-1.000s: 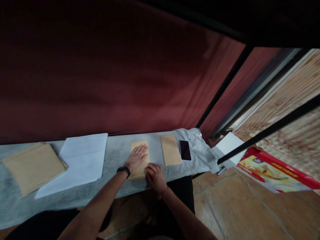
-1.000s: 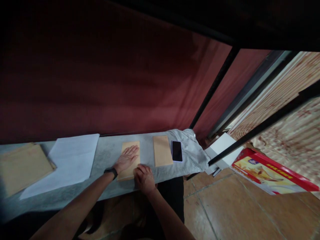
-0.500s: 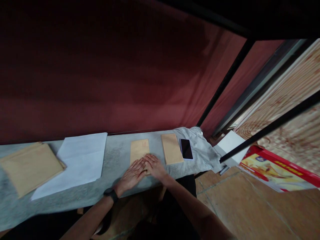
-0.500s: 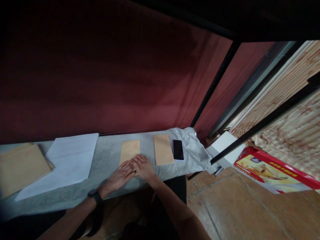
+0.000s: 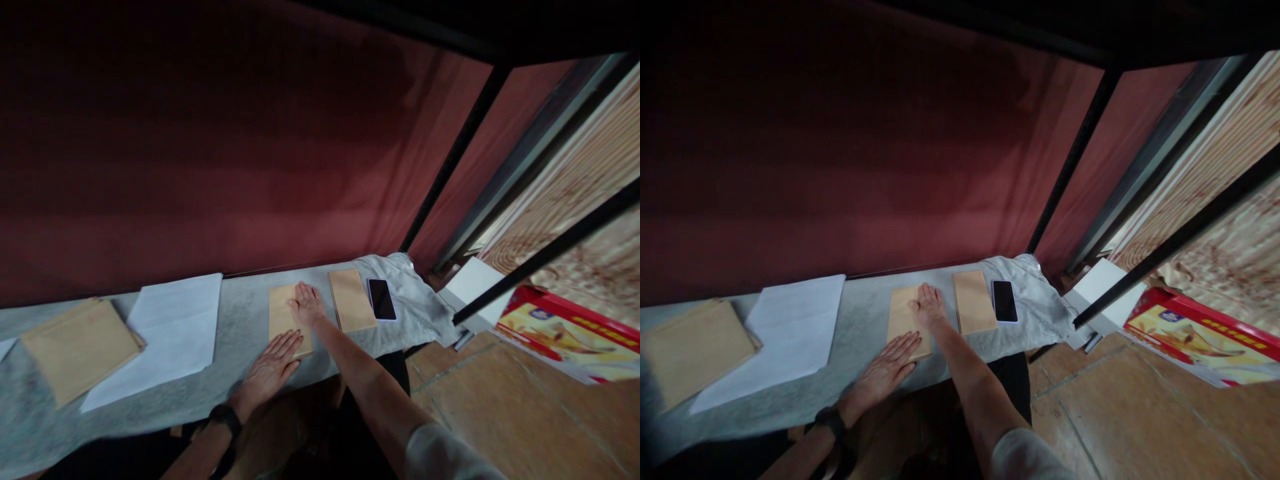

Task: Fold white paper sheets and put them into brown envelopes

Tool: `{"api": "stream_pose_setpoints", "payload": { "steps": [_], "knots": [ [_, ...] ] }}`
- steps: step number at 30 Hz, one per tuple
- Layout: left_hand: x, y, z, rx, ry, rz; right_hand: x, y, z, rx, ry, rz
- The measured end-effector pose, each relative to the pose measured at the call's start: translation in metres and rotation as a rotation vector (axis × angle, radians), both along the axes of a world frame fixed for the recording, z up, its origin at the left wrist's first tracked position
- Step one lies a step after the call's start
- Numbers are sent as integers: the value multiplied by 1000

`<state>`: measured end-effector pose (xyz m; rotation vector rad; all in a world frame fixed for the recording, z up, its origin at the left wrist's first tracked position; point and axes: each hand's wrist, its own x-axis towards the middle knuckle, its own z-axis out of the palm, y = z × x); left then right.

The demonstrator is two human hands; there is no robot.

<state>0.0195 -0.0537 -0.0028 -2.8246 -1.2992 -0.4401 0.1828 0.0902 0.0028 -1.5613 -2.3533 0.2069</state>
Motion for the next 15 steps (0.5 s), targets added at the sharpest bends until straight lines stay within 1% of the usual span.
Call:
{"api": "stream_pose_setpoints", "payload": {
  "steps": [3, 6, 9, 15],
  "knots": [
    [0, 0, 1, -6, -7, 2, 4, -8, 1, 6, -7, 25],
    [0, 0, 1, -17, -20, 8, 12, -22, 0, 19, -42, 86],
    [0, 0, 0, -30, -20, 7, 19, -35, -1, 14, -78, 111],
    [1, 1, -2, -35, -47, 15, 30, -56, 1, 7, -59, 211]
  ]
}}
